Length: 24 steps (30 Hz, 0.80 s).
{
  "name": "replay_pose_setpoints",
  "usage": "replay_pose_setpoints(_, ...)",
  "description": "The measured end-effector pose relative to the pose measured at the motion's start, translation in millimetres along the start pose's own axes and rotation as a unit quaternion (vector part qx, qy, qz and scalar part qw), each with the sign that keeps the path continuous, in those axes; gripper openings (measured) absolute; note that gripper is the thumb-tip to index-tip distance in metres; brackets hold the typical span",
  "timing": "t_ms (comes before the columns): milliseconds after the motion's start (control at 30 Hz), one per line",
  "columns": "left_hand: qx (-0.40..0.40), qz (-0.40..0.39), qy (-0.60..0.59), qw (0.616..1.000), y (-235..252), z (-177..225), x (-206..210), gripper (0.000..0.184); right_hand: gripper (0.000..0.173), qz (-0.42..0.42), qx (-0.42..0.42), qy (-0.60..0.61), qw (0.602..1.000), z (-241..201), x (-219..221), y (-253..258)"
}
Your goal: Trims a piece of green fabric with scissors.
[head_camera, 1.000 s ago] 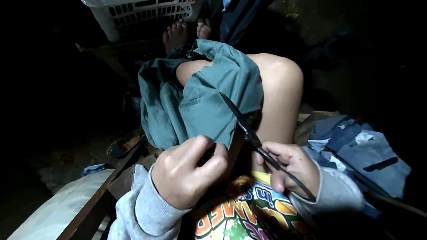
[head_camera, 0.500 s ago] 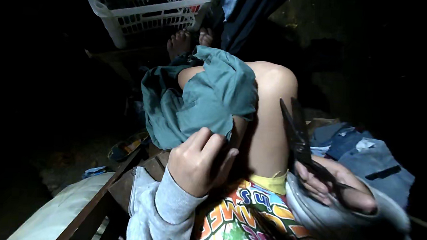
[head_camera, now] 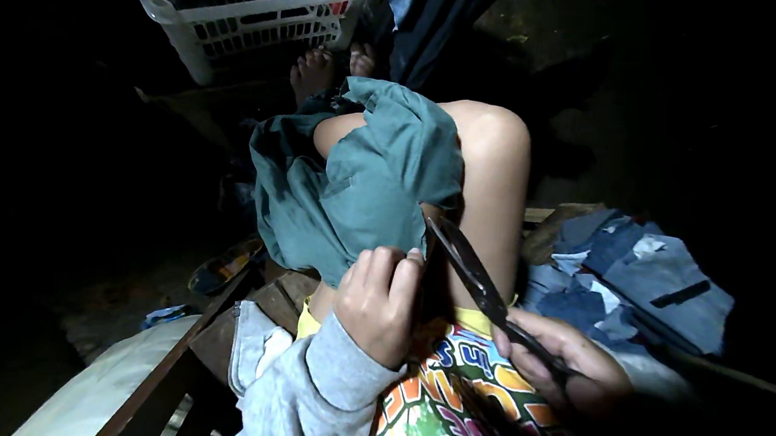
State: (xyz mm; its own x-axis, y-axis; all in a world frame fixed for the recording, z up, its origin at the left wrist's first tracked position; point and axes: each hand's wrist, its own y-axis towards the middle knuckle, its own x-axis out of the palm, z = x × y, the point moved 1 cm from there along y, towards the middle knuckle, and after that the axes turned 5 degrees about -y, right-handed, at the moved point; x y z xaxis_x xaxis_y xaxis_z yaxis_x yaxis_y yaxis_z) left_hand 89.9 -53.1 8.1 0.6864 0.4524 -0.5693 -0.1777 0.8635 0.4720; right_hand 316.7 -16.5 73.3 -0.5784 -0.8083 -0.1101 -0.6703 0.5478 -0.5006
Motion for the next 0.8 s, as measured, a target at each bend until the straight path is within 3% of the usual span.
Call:
replay_pose_setpoints(67, -0.001, 0.011, -0.014, 1.000, -0.7, -1.5, -1.5, 0.015, 0.063, -0.026, -0.021, 0.005, 0.999, 2.0, -5.3, 6.9)
replay_pose_setpoints(167, -0.012, 0.026, -0.034, 0.999, -2.1, -3.7, -2.9, 0.013, 0.064, -0.062, -0.022, 0.044, 0.997, -0.7, -9.1, 11.2)
replay_pose_setpoints(367, -0.030, 0.032, -0.038, 0.998, -4.7, -4.0, -0.6, 0.012, 0.032, -0.030, 0.028, 0.033, 0.999, -12.1, 0.4, -9.3)
replay_pose_setpoints(633, -0.030, -0.011, 0.026, 0.999, -4.4, 3.8, 2.7, 0.013, 0.016, 0.051, 0.058, -0.025, 0.997, -17.7, 17.6, -18.7)
replay_pose_setpoints(700, -0.029, -0.017, 0.031, 0.999, -3.8, 5.2, 3.8, 0.012, 0.023, 0.060, 0.060, -0.035, 0.996, -18.0, 18.8, -19.4)
replay_pose_setpoints(800, -0.025, -0.026, 0.038, 0.999, -2.5, 6.6, 4.2, 0.011, 0.047, 0.057, 0.057, -0.010, 0.997, -13.7, 19.3, -17.0)
